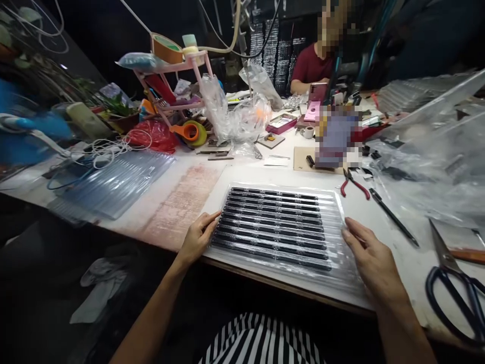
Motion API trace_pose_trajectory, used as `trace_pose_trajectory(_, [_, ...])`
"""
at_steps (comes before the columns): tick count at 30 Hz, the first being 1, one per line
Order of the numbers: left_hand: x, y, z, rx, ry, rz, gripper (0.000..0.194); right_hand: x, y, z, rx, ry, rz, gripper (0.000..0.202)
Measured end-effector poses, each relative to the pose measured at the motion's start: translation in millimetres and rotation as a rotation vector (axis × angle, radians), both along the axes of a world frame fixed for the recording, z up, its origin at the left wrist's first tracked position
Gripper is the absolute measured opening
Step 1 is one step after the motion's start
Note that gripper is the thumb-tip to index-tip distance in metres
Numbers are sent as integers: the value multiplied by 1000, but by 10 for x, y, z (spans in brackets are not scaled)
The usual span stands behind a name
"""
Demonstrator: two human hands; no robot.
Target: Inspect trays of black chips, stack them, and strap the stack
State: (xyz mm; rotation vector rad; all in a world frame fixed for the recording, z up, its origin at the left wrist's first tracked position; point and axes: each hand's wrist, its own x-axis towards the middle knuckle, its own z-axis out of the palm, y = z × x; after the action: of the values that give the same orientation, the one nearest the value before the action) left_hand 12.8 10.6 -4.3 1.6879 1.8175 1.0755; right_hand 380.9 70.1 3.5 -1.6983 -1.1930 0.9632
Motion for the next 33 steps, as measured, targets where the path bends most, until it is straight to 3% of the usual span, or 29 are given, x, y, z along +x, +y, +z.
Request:
trace_pose_trajectory(3, [20, -19, -5, -15, 24, -21, 40, -27, 3, 94, -42, 292, -35, 41])
trace_pose_trajectory(6, [43, -17, 22, -45, 43, -54, 42, -10, 35, 163, -1, 453, -25, 29])
trace_pose_trajectory(10, [57, -25, 82, -92, 78, -65, 44, 44, 36, 280, 71, 463, 75, 22])
trace_pose_trajectory(14, [40, -30, 121, -150, 30, -71, 46, 14, -19, 459, 143, 528, 126, 33])
trace_pose_trajectory(17, [-10, -25, 129, -158, -181, -28, 47, -68, -55, 550, 174, 559, 143, 53])
trace_pose_trajectory(20, [-91, -32, 138, -114, -496, 133, 55, -97, -65, 550, 256, 606, 147, 65])
trace_pose_trajectory(22, [-151, -55, 157, -53, -669, 250, 57, -39, -60, 511, 341, 627, 78, 61])
trace_pose_trajectory(25, [-209, -101, 217, -7, -780, 320, 45, 154, -55, 440, 449, 578, -47, 44])
trace_pose_trajectory(29, [-146, -34, 358, 9, -490, 257, 32, 398, -87, 367, 270, 420, -32, 53])
trace_pose_trajectory(33, [67, 351, 469, 93, -65, -18, 26, 453, -157, 281, 155, 388, -101, 57])
